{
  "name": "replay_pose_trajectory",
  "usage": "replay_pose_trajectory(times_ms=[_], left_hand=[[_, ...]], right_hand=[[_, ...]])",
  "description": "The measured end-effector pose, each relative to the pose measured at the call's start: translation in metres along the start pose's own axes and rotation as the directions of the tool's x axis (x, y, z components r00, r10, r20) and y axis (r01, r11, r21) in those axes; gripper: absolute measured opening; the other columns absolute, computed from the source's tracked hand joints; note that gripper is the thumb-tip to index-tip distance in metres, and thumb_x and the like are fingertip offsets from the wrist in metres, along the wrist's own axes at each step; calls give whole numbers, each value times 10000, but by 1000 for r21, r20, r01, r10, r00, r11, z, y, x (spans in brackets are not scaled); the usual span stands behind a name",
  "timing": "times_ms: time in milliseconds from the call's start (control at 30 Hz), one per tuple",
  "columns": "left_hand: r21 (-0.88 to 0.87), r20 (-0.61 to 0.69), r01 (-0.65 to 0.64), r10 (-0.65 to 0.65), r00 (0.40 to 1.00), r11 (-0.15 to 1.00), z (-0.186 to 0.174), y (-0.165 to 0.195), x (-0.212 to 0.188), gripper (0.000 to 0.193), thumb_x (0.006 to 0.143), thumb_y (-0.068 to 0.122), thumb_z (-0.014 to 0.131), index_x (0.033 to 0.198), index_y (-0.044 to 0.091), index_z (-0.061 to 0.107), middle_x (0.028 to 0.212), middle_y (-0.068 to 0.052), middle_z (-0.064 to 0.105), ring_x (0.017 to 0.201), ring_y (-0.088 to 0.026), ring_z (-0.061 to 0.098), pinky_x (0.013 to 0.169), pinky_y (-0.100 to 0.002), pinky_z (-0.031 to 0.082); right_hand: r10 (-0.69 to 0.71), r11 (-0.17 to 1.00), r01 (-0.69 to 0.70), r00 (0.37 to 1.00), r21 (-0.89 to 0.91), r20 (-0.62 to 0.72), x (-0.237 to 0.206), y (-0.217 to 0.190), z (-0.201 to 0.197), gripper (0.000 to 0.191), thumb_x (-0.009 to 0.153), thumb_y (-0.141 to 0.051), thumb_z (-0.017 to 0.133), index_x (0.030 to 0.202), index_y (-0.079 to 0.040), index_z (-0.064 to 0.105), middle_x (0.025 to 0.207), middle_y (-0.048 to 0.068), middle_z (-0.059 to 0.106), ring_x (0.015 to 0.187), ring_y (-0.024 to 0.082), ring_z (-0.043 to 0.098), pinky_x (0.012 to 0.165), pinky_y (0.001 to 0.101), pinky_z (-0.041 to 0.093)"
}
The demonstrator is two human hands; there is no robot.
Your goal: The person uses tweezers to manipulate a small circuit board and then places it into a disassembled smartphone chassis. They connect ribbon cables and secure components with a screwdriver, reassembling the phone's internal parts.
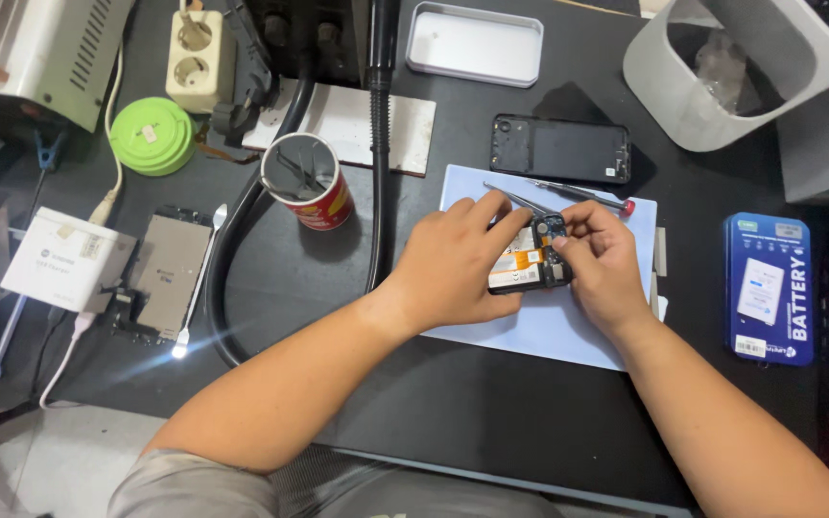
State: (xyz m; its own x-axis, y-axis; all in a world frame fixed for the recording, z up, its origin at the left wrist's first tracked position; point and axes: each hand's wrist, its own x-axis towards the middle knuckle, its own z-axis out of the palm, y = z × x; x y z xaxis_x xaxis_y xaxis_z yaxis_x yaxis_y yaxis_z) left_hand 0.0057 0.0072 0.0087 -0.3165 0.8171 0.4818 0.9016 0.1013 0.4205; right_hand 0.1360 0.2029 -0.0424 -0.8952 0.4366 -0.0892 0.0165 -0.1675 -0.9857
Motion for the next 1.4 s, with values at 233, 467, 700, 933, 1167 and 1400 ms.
replay_pose_trajectory(times_ms=[233,467,700,933,1167,1400], left_hand=[[-25,1,-51,51,999,998,-1,-3,2,761,618,401,839,1267,68,623,1123,-84,604,920,-275,636,705,-422,528],[-29,94,-91,93,991,995,-2,-8,1,750,605,405,839,1241,66,633,1107,-89,617,906,-281,646,679,-433,527],[-60,156,-113,121,980,992,-7,-8,3,728,599,380,840,1225,64,643,1112,-90,623,897,-287,650,666,-427,535],[-91,189,-135,150,970,987,-9,-7,1,729,600,373,847,1229,65,646,1112,-96,618,904,-290,650,671,-429,537],[-122,210,-148,171,963,981,-12,-7,3,703,595,356,836,1218,91,647,1117,-87,622,916,-282,654,682,-429,534],[-149,228,-158,190,955,976,-14,-7,2,761,586,364,836,1266,95,628,1095,-91,625,921,-299,660,678,-439,536]], right_hand=[[-213,922,175,974,-344,-74,-4,-12,-4,176,1100,-141,566,1055,-21,688,830,12,635,670,61,497,600,215,390],[-514,341,371,843,-863,159,8,-42,-9,137,906,-98,815,984,-54,712,883,48,658,803,166,661,731,299,518],[-526,188,386,816,-903,239,10,-45,5,187,817,-141,878,934,-99,739,894,4,670,846,215,631,721,343,519],[-533,118,407,795,-906,288,9,-45,5,169,815,-160,870,929,-114,754,904,-14,670,884,218,617,758,356,514],[-528,142,425,797,-894,295,10,-45,5,166,819,-163,860,954,-120,772,921,-3,648,906,229,589,782,367,500],[-476,149,535,776,-832,414,12,-45,3,308,741,-291,909,977,-138,785,1045,23,639,950,246,547,864,400,448]])
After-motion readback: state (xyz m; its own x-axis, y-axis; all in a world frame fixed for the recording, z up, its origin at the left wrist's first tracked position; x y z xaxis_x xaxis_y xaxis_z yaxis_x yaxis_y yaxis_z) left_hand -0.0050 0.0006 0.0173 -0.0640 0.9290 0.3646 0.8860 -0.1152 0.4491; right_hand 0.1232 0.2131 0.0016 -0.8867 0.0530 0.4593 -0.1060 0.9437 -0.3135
